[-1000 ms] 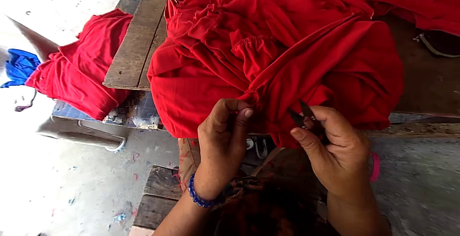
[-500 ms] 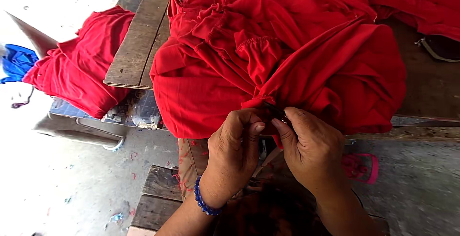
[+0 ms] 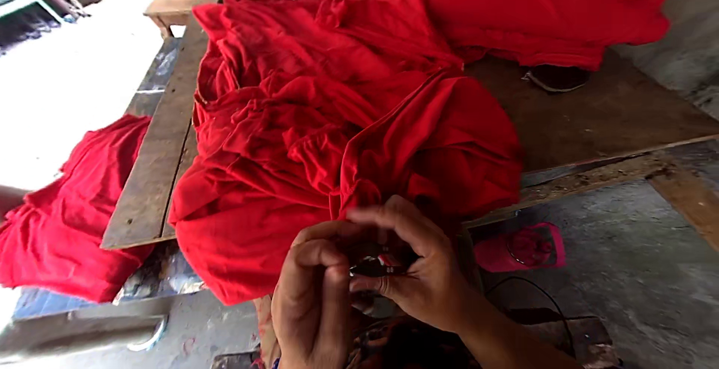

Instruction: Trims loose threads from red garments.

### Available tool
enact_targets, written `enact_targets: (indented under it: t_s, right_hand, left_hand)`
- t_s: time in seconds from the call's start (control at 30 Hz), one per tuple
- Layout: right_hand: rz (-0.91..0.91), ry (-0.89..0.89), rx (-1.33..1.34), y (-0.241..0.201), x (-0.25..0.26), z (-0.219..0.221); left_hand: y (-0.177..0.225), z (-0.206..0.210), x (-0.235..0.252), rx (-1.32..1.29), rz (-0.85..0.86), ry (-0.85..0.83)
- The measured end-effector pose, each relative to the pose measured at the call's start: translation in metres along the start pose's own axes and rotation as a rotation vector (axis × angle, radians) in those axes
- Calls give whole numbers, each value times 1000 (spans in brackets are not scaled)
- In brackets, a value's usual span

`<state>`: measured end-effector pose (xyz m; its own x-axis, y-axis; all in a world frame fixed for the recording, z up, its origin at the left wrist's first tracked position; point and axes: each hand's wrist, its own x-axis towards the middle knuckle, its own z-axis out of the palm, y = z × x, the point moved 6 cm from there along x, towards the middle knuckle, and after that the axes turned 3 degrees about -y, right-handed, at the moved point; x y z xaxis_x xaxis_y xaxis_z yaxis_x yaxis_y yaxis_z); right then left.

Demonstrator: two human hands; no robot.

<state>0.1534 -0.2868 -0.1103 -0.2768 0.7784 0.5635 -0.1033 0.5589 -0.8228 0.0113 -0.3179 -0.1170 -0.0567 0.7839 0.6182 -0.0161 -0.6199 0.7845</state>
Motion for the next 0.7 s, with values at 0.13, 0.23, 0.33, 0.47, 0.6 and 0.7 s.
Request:
enact_targets:
  t_s: [0.13,0.23,0.33,0.47,0.6,0.7]
  right_hand:
    - [-74,38,-96,-13,-4,-26]
    - [-54,25,-121,-16,-10,-38]
    - [-41,-2,-40,-10,-15,-46]
    - [-46,28,-18,-7,-21,-63]
    - [-6,53,125,-1,-22,-66]
    - [2,82,146,4,-23,-48]
  left_hand:
    - [14,21,7,-303,-1,-100]
    - [22,38,10,-102,82,-164]
    - [25,43,11,127,94,-158]
    - [22,32,9,145,76,-58]
    - [11,35,4,474,-67,-90]
    - [-1,50,3,251,-77,-109]
